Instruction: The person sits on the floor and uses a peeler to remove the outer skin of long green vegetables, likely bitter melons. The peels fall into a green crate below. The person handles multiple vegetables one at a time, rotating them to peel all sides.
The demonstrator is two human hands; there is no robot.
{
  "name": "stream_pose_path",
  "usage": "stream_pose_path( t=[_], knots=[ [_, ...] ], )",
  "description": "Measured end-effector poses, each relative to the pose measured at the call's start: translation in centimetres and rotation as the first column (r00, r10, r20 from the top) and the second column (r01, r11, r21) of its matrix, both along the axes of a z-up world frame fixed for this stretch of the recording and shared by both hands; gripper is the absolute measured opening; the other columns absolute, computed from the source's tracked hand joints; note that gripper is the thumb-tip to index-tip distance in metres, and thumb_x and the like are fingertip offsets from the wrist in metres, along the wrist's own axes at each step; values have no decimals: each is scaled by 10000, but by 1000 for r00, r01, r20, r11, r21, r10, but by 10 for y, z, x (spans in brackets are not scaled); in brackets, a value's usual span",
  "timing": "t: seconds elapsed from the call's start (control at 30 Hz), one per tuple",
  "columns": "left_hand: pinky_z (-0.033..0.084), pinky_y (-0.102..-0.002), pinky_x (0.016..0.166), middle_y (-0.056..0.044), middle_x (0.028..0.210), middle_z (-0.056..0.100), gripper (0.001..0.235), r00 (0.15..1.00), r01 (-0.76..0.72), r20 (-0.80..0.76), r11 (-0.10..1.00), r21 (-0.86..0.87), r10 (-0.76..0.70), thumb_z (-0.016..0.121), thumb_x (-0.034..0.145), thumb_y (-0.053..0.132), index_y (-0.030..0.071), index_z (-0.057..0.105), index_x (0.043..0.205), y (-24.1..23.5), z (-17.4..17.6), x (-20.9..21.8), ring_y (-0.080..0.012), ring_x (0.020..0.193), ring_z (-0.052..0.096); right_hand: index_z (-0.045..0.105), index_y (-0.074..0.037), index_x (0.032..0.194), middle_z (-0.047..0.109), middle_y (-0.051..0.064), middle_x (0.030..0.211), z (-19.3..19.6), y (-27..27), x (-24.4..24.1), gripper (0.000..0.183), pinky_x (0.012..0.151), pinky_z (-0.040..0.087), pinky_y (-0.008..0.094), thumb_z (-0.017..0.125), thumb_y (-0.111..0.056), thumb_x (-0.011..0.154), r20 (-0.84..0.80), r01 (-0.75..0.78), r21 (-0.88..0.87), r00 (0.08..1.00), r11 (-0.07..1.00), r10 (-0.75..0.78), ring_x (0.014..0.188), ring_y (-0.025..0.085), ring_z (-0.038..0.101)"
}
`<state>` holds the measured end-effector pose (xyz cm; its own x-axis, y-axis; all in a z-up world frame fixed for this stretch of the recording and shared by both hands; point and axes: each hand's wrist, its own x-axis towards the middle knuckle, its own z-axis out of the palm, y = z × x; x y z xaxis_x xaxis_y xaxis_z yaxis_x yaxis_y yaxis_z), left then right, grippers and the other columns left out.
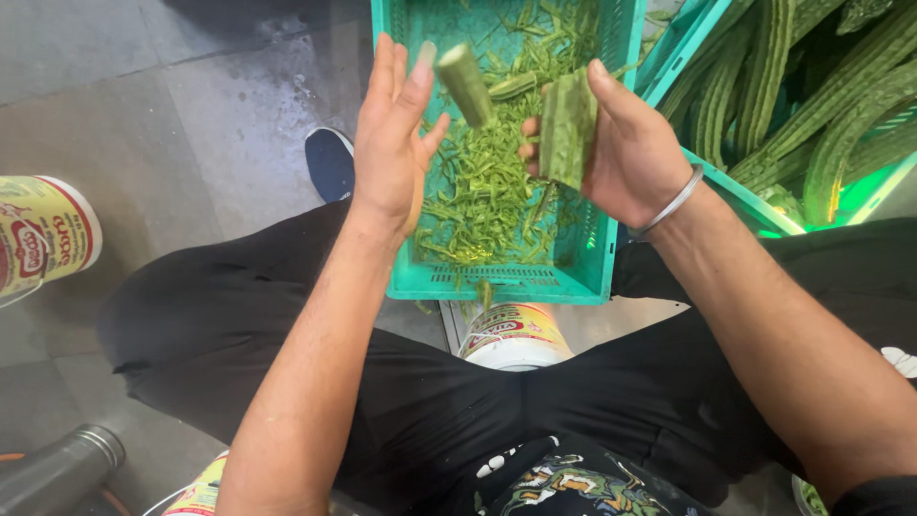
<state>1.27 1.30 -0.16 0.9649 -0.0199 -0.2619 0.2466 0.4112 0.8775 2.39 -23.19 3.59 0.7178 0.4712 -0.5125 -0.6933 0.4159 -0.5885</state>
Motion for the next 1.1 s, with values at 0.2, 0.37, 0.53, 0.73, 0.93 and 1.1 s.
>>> stream_pose_path(
  t=[0.2, 0.37, 0.53, 0.73, 0.93, 1.1],
  knots=[
    [488, -377, 1149, -188, 1538, 550, 724, 996, 91, -10, 955, 283, -92, 761, 973, 343, 0, 478, 1544, -19, -8, -3, -281, 1358, 607, 516, -74, 1340, 679, 121, 1208, 15, 5, 3, 484, 1029, 538, 453, 514, -474, 1068, 70, 22, -101, 997, 995, -15, 1127, 272, 675],
    [566, -309, 992, -118, 1388, 602, 695, 951, 309, -92, 905, 294, -295, 768, 924, 309, 28, 467, 1483, -39, -9, -8, -164, 1205, 653, 494, -105, 1515, 583, 37, 1179, 17, 5, -2, 579, 986, 469, 372, 547, -453, 1056, 172, -122, -73, 976, 990, 133, 1021, 151, 521],
    [589, -290, 896, -87, 1189, 734, 595, 979, 193, -134, 913, 358, -155, 789, 900, 299, 4, 585, 1374, -29, -15, -7, -153, 1042, 708, 610, -108, 1372, 697, 205, 1242, -16, -17, 12, 418, 920, 521, 370, 620, -288, 994, 255, -29, -706, 922, 707, 292, 1137, 268, 705],
    [533, -263, 911, -58, 1132, 706, 445, 981, -186, 95, 943, 277, 166, 783, 982, 253, -18, 622, 1296, -4, 7, 5, -124, 1016, 653, 709, -130, 1273, 659, 200, 1251, -146, -35, 15, 470, 973, 539, 486, 738, -121, 805, 44, 246, -967, 429, -70, 902, 1122, 409, 647],
    [470, -261, 936, -57, 1108, 670, 309, 938, -300, 186, 954, 14, 293, 708, 1131, 202, -68, 638, 1263, 29, 46, 0, -102, 957, 556, 708, -229, 1245, 607, 61, 1365, -280, -44, -2, 405, 1024, 459, 549, 688, -198, 841, -418, 61, -899, 179, -434, 891, 1308, 331, 532],
    [487, -245, 1003, -49, 1175, 686, 319, 935, -334, 136, 943, 15, 329, 700, 1110, 191, -51, 627, 1305, 31, 49, -4, -90, 1070, 616, 708, -251, 1266, 580, 62, 1414, -332, -50, 14, 353, 1043, 397, 615, 567, -196, 947, -442, 120, -878, 170, -464, 881, 1338, 354, 477]
  ],
)
